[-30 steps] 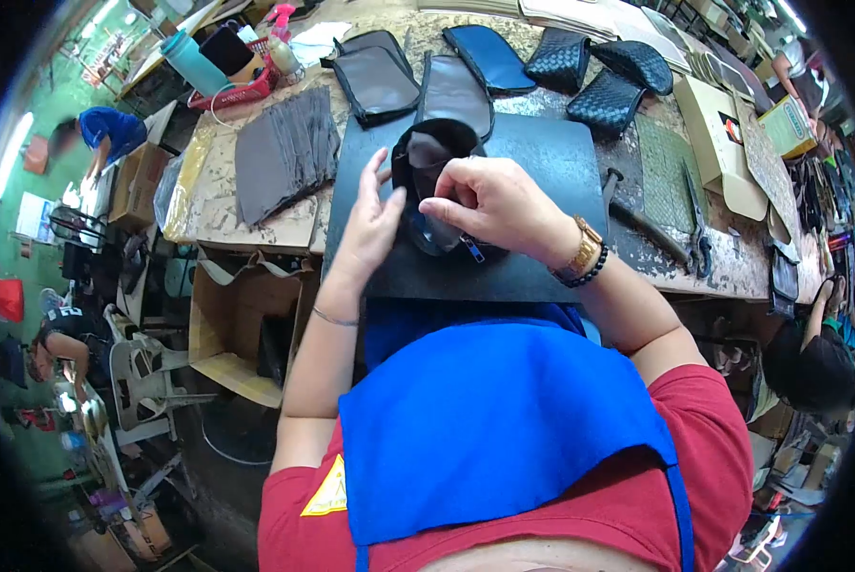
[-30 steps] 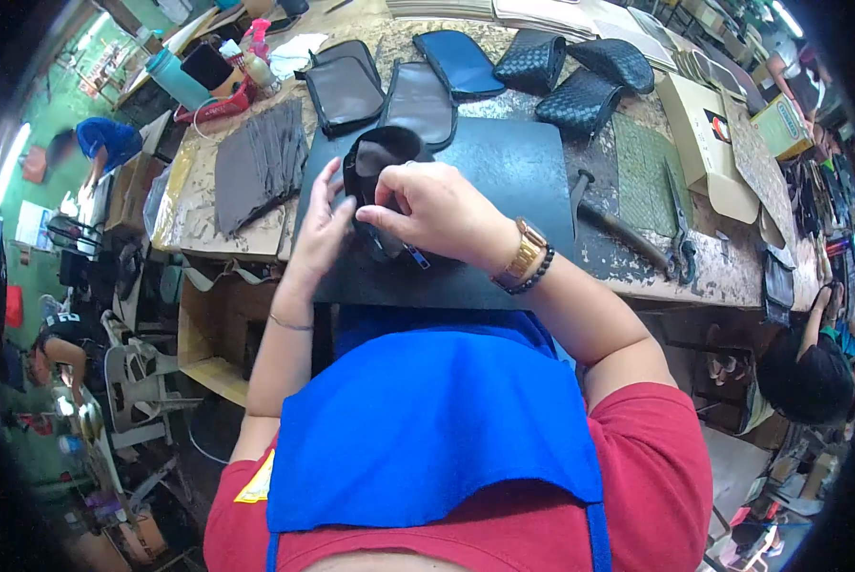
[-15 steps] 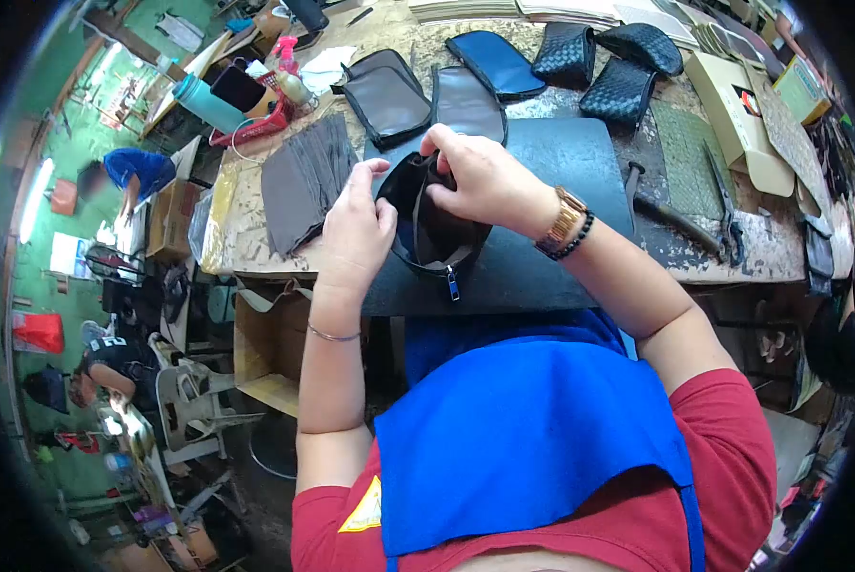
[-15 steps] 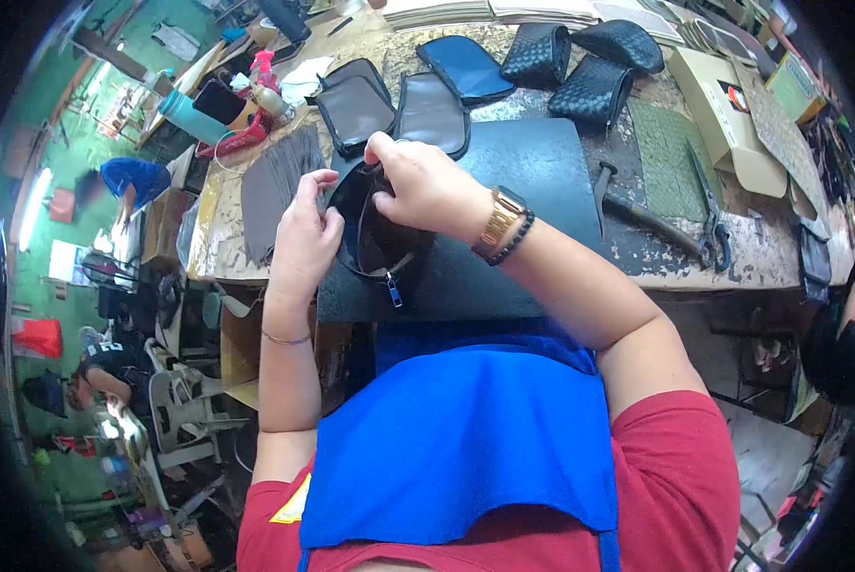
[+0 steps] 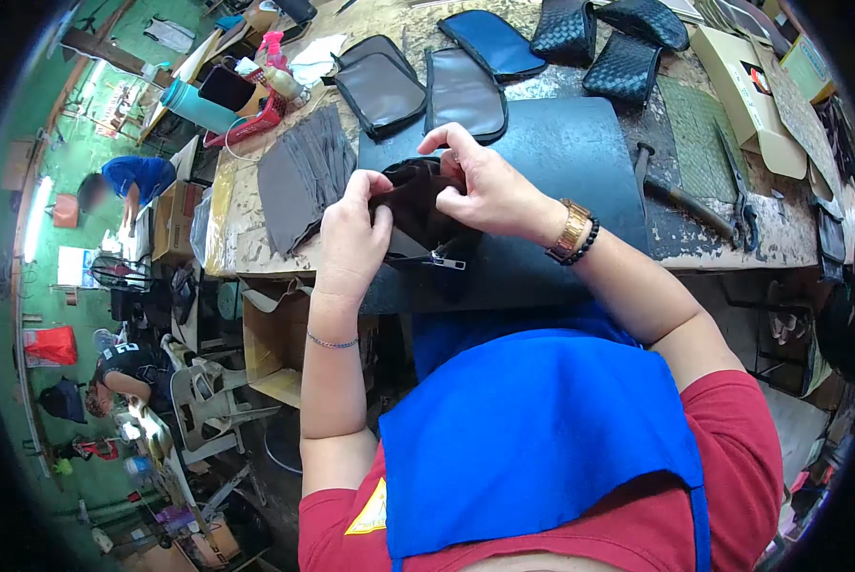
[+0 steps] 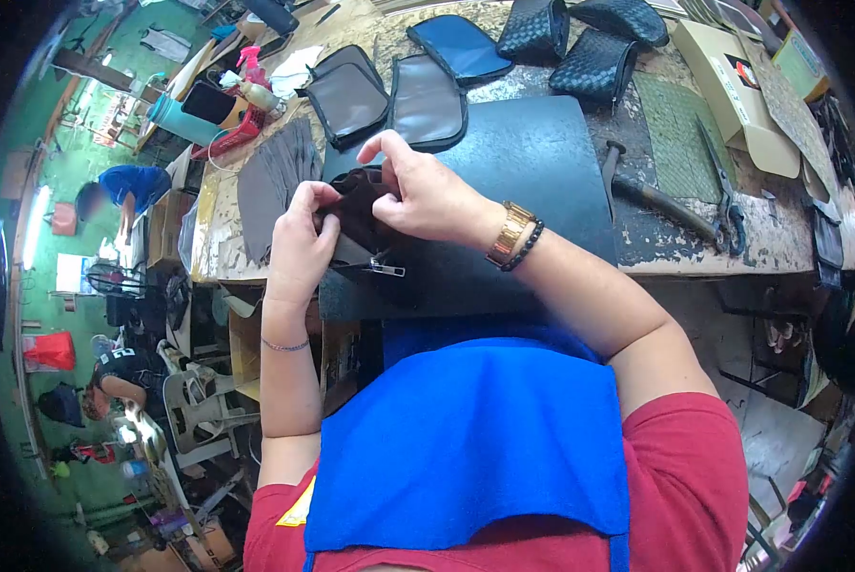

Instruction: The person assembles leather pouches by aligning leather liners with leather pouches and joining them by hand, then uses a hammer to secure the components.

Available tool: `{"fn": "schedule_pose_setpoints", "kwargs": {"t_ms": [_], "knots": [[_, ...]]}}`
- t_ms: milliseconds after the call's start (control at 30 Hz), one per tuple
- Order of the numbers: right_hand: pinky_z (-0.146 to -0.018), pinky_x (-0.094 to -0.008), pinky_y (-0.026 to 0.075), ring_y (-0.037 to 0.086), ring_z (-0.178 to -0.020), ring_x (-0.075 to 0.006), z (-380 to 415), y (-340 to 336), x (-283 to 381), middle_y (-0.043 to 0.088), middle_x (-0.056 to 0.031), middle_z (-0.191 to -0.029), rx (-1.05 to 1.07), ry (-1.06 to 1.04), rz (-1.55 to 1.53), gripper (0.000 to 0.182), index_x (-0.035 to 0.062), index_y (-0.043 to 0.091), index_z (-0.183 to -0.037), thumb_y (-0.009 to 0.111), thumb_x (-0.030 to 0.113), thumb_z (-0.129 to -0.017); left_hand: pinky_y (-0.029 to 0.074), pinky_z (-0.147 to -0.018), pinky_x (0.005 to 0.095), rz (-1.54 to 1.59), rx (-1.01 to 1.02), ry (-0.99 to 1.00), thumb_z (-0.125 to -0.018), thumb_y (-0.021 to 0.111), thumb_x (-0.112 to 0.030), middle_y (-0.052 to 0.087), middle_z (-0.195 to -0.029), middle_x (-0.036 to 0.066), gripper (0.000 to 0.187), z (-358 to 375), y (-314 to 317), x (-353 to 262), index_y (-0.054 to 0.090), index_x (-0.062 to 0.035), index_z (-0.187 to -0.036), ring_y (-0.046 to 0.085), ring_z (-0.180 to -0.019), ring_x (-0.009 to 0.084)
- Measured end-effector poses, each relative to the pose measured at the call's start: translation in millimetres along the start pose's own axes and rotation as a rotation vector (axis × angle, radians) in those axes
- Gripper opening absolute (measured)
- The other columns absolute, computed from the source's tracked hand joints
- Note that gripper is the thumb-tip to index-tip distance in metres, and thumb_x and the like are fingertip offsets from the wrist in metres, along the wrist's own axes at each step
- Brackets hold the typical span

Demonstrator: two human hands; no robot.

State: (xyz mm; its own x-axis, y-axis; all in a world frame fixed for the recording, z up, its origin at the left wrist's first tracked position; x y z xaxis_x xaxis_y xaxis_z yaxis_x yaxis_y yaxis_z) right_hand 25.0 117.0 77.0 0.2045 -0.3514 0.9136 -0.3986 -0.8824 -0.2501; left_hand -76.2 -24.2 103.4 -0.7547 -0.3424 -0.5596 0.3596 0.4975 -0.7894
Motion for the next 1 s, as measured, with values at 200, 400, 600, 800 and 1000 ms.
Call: {"fn": "schedule_pose_setpoints", "kwargs": {"t_ms": [200, 400, 600, 800, 1000], "knots": [[-0.063, -0.0337, 0.049, 0.058, -0.064, -0.0199, -3, 2, 1, 0.059, -0.0080, -0.070, -0.004, 0.044, 0.020, 0.024, 0.0031, 0.061, -0.105, 0.071, 0.016, -0.087, 0.041, -0.097, 0.0466, -0.072, 0.022, -0.030, -0.090, 0.061, -0.012, 0.070, -0.087, 0.008, 0.013, 7, 0, -3, 0.067, -0.0070, -0.101, 0.067, -0.079, 0.0245], [-0.071, -0.0354, 0.052, 0.063, -0.076, -0.0257, 0, -3, 8, 0.062, -0.0114, -0.085, -0.139, -0.295, 0.217, 0.016, 0.0047, 0.066, -0.091, 0.073, 0.019, -0.088, 0.030, -0.106, 0.0619, -0.060, -0.053, 0.096, -0.094, 0.065, -0.021, 0.068, -0.084, 0.002, 0.014, 9, 5, 1, 0.072, -0.0138, -0.102, 0.066, -0.079, 0.0220], [-0.072, -0.0363, 0.052, 0.064, -0.079, -0.0285, -2, -11, -2, 0.062, -0.0119, -0.088, -0.078, -0.245, 0.250, 0.017, 0.0042, 0.065, -0.089, 0.075, 0.018, -0.085, 0.031, -0.107, 0.0617, -0.086, -0.045, 0.104, -0.092, 0.061, -0.012, 0.069, -0.090, 0.002, 0.012, 12, 0, 8, 0.073, -0.0127, -0.095, 0.066, -0.085, 0.0220], [-0.072, -0.0372, 0.053, 0.065, -0.077, -0.0292, -1, -8, 2, 0.065, -0.0127, -0.082, -0.133, -0.230, 0.232, 0.016, 0.0046, 0.066, -0.090, 0.074, 0.017, -0.084, 0.022, -0.110, 0.0645, -0.106, -0.040, 0.123, -0.087, 0.071, -0.019, 0.070, -0.088, 0.002, 0.010, 13, -1, 1, 0.072, -0.0105, -0.093, 0.067, -0.084, 0.0195], [-0.076, -0.0389, 0.053, 0.066, -0.082, -0.0305, 0, -8, -3, 0.068, -0.0110, -0.085, -0.117, -0.294, 0.308, 0.018, 0.0055, 0.069, -0.091, 0.075, 0.020, -0.083, 0.016, -0.111, 0.0707, -0.110, -0.058, 0.068, -0.089, 0.071, -0.025, 0.067, -0.076, -0.003, 0.013, 10, 2, 1, 0.071, -0.0146, -0.098, 0.066, -0.075, 0.0175]]}}
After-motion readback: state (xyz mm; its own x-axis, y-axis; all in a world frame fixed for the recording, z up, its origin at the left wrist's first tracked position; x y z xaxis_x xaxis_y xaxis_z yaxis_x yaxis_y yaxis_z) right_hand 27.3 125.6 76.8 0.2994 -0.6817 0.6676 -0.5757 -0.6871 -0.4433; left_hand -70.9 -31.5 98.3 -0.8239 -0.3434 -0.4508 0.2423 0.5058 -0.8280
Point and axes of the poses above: each hand's wrist, its own z-axis away from the middle knuckle, its own y-axis out of the palm, x = y × z, the point moved 6 cm from there along -z, towards the middle knuckle
